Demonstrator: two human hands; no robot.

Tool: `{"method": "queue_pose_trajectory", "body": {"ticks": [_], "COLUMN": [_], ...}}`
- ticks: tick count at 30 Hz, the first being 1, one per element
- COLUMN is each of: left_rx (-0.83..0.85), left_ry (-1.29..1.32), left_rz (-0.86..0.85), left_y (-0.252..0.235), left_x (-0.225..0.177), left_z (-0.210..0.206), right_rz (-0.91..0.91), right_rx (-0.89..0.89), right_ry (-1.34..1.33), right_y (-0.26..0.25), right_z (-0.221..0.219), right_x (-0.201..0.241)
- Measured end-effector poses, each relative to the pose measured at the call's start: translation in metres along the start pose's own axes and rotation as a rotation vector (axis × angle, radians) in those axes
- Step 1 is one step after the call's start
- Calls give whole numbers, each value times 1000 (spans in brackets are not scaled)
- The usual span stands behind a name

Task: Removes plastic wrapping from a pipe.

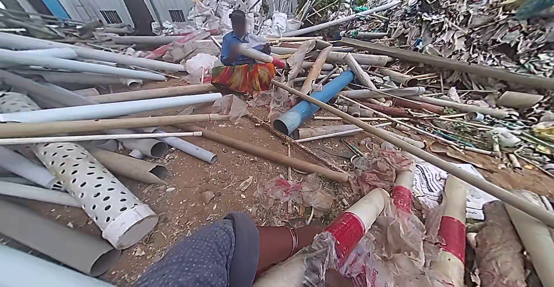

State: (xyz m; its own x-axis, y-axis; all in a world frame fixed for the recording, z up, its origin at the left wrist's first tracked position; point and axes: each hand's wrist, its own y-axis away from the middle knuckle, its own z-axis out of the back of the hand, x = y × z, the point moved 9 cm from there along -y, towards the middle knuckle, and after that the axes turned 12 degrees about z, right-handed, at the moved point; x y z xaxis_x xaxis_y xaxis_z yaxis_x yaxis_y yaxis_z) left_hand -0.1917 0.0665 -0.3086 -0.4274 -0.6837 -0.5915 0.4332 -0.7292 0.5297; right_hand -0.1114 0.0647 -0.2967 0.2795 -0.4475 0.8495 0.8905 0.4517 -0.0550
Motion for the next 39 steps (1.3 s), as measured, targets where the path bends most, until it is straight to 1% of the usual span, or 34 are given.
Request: {"method": "queue_pose_trajectory", "body": {"ticks": [2, 4, 6, 9, 10, 11, 13, 15, 18, 20, 21, 23, 25, 27, 30, 33, 37, 39], "left_rx": [67, 73, 42, -14, -22, -24, 18, 25, -18, -58, -50, -20, 13, 15, -36, -63, -75, -53], "left_ry": [-145, -207, -104, 209, 274, 267, 76, -102, -163, -230, -268, -314, -298, -271, -298, -312, -327, -321], "left_rz": [6, -24, -30, 21, 38, 44, -12, -109, -239, -364, -376, -345, -298, -291, -351, -378, -387, -365], "left_y": [2, 5, 7, 10, 9, 8, 4, -5, -23, -38, -41, -42, -44, -48, -50, -49, -50, -51], "left_x": [-6, -8, -9, -6, -5, -6, -12, -16, -8, 6, 7, 6, 5, 5, 7, 6, 9, 11], "left_z": [-5, -7, -5, -2, -2, -3, -9, -18, -28, -35, -38, -42, -46, -49, -52, -50, -49, -48], "right_rz": [-13, -57, -96, -116, -118, -117, -117, -146, -206, -276, -304, -310, -288, -203, -12, 142, 240, 254], "right_rx": [-119, -151, -140, -98, -91, -86, -54, -2, 74, 145, 184, 238, 273, 274, 190, 26, -6, 22], "right_ry": [-97, -172, -192, -148, -121, -100, -112, -151, -167, -150, -148, -131, -98, -62, 22, 115, 225, 263], "right_y": [4, 6, 9, 12, 13, 14, 15, 19, 22, 27, 29, 33, 38, 40, 46, 53, 60, 61], "right_z": [0, -3, -6, -5, -5, -5, -9, -14, -21, -22, -22, -24, -22, -19, -20, -14, -12, -12], "right_x": [-1, -1, -3, -5, -3, -3, -8, -14, -27, -30, -28, -22, -15, -7, 4, 12, 21, 25]}}
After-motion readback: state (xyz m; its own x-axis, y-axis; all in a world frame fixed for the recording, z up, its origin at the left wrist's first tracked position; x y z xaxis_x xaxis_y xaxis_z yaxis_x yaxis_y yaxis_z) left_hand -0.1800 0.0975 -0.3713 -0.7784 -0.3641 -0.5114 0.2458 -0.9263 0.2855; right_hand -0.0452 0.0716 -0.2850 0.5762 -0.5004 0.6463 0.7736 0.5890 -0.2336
